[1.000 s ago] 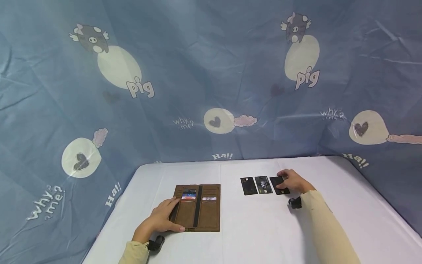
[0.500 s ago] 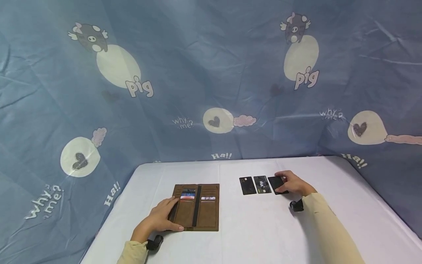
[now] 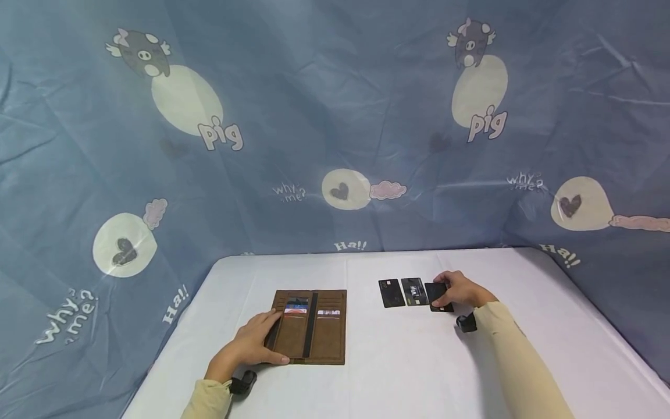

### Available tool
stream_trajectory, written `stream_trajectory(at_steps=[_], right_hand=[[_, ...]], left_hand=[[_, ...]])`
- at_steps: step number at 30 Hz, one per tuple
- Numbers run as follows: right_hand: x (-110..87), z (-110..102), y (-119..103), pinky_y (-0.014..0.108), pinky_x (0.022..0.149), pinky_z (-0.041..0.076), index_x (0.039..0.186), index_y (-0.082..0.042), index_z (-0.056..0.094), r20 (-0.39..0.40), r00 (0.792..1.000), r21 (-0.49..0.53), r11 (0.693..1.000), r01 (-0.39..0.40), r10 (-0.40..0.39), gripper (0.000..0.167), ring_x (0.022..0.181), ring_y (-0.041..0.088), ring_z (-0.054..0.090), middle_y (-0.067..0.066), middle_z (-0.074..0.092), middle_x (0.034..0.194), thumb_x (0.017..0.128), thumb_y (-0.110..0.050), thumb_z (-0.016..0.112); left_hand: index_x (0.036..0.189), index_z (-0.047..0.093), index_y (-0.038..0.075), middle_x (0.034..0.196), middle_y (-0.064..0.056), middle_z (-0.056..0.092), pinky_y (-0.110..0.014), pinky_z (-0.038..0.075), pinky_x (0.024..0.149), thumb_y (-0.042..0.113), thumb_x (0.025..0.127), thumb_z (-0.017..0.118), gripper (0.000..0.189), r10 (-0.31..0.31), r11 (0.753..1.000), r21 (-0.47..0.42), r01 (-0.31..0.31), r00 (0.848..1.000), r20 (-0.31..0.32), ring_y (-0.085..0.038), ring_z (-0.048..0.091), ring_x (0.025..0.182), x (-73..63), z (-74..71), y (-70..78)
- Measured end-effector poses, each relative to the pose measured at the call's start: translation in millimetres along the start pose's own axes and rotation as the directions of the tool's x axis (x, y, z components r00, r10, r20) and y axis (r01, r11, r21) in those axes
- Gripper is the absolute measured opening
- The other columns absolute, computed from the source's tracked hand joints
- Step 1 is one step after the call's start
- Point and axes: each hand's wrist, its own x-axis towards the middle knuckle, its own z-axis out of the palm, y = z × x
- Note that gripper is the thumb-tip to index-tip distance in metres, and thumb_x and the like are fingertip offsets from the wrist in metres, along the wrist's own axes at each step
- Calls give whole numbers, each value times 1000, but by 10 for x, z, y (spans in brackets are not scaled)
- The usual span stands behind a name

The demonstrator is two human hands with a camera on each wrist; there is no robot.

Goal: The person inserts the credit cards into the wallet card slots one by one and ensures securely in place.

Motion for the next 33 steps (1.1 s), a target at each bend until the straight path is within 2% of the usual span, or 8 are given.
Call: stream_trajectory(at_steps=[5,9,15,28,33], right_hand=[[15,-11,-22,36,84,49,121,11,52,-4,999,-25,999,-42,42,68,93,24,58,19,62,107,69,-11,89],[23,-10,-17,38,86,48,118,10,52,-21,999,-52,997,-49,48,66,94,25,57,18,60,106,69,-13,89],[13,1,-27,38,85,47,116,8,52,-17,998,-39,998,-58,58,66,94,27,56,19,58,106,68,-14,90],[-18,-15,-40,43,89,42,116,6,46,-31,998,-45,997,-62,61,70,102,33,46,22,46,114,69,-21,91],[-18,-3,-31,45,90,41,116,4,45,-28,996,-45,995,-88,87,71,103,34,45,21,45,115,69,-22,91]], left_hand=[[152,36,6,159,-19,30,-68,24,112,51,63,90,113,2,1000,-1,-2,1000,0,-43,25,146,-1,-4,4],[152,36,6,159,-19,30,-67,24,113,51,64,90,113,-4,1000,6,4,1000,5,-42,25,147,4,-3,8],[152,36,6,159,-19,30,-66,24,113,51,63,90,113,-11,1000,17,11,1000,7,-42,26,146,6,-4,13],[152,36,6,159,-20,31,-67,26,112,52,63,90,114,-1,999,49,2,1000,-9,-43,27,145,35,-10,3],[152,36,7,159,-19,31,-66,25,113,53,62,90,114,-14,999,36,14,1000,-4,-41,27,146,31,13,-10]])
